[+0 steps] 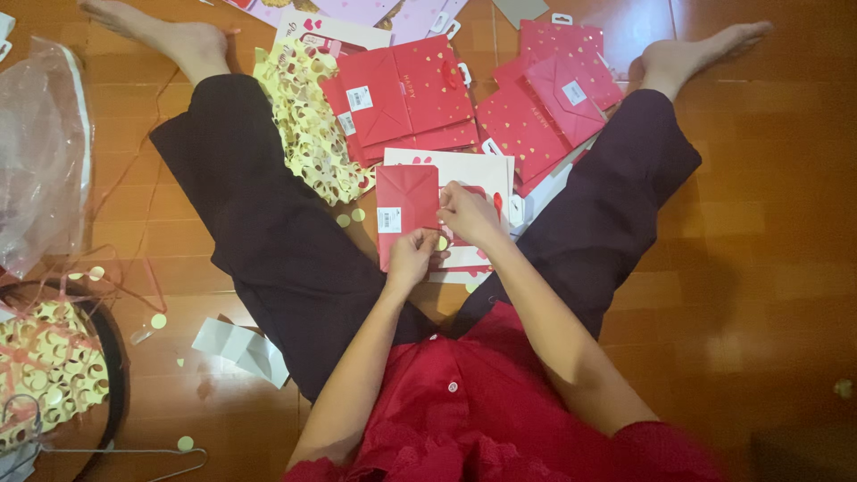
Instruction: The person sits on the floor and assembles red envelopes by inserting small yellow circular items into them. They handle the envelopes one at a time, occasionally adjusting the stack and picking up items from the floor.
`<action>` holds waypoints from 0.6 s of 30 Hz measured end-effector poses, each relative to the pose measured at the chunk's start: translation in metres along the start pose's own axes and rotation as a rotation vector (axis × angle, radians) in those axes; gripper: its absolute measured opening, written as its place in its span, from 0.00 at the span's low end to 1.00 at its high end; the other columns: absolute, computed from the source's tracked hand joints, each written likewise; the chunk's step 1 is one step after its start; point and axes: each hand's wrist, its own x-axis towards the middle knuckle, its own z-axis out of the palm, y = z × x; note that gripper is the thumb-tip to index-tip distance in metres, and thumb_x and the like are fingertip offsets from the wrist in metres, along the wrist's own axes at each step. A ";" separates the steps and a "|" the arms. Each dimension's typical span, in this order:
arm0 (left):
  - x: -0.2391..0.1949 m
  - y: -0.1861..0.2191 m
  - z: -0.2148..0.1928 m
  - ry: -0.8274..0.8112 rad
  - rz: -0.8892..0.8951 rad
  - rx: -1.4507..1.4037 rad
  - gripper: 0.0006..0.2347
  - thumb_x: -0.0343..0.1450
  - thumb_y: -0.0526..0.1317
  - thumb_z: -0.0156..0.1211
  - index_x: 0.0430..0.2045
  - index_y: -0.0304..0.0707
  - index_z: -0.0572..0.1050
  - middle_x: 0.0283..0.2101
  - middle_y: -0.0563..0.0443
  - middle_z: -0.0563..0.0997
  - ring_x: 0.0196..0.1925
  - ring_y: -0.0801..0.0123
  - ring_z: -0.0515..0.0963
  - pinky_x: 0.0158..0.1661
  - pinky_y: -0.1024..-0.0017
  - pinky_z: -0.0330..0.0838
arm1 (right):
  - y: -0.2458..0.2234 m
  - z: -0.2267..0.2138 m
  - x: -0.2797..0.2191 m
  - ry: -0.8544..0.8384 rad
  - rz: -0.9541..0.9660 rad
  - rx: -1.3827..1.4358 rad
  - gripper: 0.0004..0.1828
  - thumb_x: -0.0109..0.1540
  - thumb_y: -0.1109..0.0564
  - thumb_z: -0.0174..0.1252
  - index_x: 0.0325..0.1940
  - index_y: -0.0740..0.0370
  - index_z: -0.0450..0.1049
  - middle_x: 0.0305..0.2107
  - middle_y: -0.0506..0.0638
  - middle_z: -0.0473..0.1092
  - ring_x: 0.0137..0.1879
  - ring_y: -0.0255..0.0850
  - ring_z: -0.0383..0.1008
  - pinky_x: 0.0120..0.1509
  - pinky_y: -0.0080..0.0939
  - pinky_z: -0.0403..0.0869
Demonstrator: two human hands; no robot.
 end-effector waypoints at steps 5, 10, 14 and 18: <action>0.000 -0.002 0.001 0.012 -0.019 0.009 0.10 0.78 0.38 0.53 0.38 0.28 0.77 0.32 0.51 0.82 0.34 0.71 0.87 0.29 0.76 0.79 | 0.014 0.023 0.022 -0.042 -0.031 -0.162 0.14 0.57 0.55 0.62 0.42 0.63 0.69 0.33 0.57 0.77 0.41 0.54 0.79 0.41 0.55 0.73; 0.004 -0.014 -0.001 0.026 0.002 0.049 0.10 0.78 0.38 0.51 0.38 0.28 0.77 0.31 0.50 0.81 0.33 0.70 0.86 0.29 0.75 0.77 | 0.016 0.043 0.053 -0.222 0.110 -0.443 0.16 0.58 0.61 0.56 0.50 0.67 0.68 0.37 0.66 0.76 0.46 0.61 0.80 0.48 0.60 0.75; 0.014 -0.026 -0.005 -0.010 0.039 -0.013 0.11 0.79 0.39 0.50 0.38 0.27 0.76 0.34 0.49 0.82 0.34 0.68 0.86 0.30 0.76 0.78 | 0.021 0.047 0.061 -0.237 0.122 -0.450 0.17 0.57 0.61 0.56 0.50 0.67 0.68 0.39 0.65 0.76 0.48 0.60 0.79 0.49 0.59 0.76; 0.020 -0.037 -0.008 -0.039 -0.001 -0.096 0.10 0.78 0.39 0.51 0.39 0.28 0.75 0.36 0.48 0.82 0.34 0.67 0.87 0.30 0.76 0.79 | 0.034 0.049 0.053 -0.181 0.068 -0.366 0.14 0.59 0.61 0.54 0.49 0.67 0.69 0.39 0.66 0.76 0.46 0.60 0.80 0.49 0.59 0.76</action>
